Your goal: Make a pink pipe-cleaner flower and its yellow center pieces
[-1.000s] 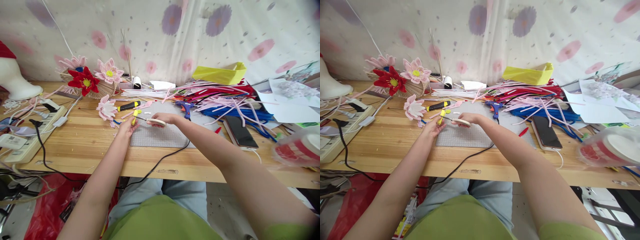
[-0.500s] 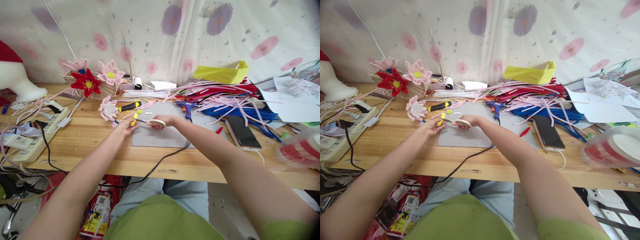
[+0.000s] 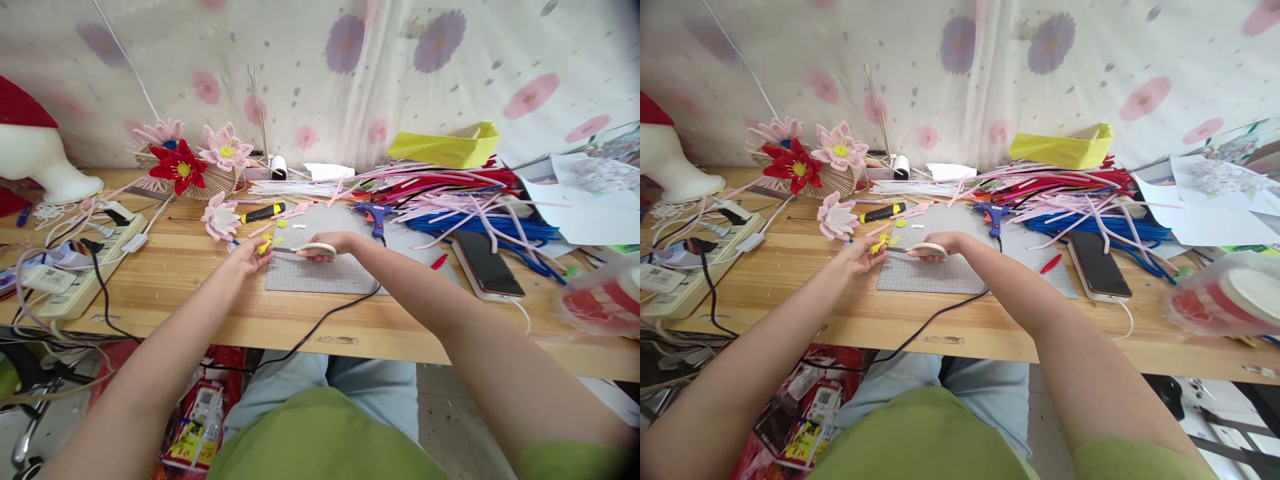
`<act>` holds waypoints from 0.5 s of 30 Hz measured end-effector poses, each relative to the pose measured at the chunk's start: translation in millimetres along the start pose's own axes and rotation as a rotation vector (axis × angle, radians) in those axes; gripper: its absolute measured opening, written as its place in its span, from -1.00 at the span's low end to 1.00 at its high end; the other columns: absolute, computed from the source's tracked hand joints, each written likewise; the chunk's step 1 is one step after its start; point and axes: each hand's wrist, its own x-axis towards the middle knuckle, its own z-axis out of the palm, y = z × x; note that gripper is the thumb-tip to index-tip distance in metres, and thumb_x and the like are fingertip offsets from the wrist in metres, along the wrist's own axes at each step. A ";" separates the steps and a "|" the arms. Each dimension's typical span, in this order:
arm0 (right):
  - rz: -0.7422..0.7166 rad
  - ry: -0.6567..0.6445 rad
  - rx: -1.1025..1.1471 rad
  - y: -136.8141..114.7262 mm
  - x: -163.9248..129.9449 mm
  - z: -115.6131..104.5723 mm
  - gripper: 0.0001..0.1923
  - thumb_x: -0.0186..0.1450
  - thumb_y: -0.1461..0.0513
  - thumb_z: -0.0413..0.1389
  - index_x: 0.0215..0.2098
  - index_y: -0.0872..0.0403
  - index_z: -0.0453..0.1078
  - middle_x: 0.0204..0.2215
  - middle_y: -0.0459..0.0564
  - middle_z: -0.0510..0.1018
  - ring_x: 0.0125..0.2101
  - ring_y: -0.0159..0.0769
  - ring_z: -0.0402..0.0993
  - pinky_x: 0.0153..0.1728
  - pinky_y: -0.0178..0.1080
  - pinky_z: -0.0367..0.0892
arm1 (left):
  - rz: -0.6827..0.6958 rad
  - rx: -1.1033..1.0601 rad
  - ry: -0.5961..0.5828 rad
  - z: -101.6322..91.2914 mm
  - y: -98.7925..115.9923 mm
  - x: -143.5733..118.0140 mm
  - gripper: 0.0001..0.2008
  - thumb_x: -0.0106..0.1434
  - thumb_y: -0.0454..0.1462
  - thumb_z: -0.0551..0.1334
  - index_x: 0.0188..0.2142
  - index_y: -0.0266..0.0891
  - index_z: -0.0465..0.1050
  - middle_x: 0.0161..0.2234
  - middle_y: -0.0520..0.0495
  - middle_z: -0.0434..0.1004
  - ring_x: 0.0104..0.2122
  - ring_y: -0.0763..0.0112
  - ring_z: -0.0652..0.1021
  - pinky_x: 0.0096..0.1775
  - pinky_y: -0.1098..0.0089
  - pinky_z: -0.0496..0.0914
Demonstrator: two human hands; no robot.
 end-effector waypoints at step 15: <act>0.351 1.125 -0.671 45.9 -21.2 0.3 -0.65 0.16 0.25 0.04 -0.11 0.27 0.28 -0.15 0.27 0.40 -0.17 -0.12 0.38 -0.23 -0.24 0.22 | 0.812 0.354 0.187 27.3 -49.6 39.3 -0.87 0.01 -0.25 0.23 -0.45 -0.30 0.44 -0.47 -0.03 0.49 -0.46 0.45 0.46 -0.32 0.42 0.32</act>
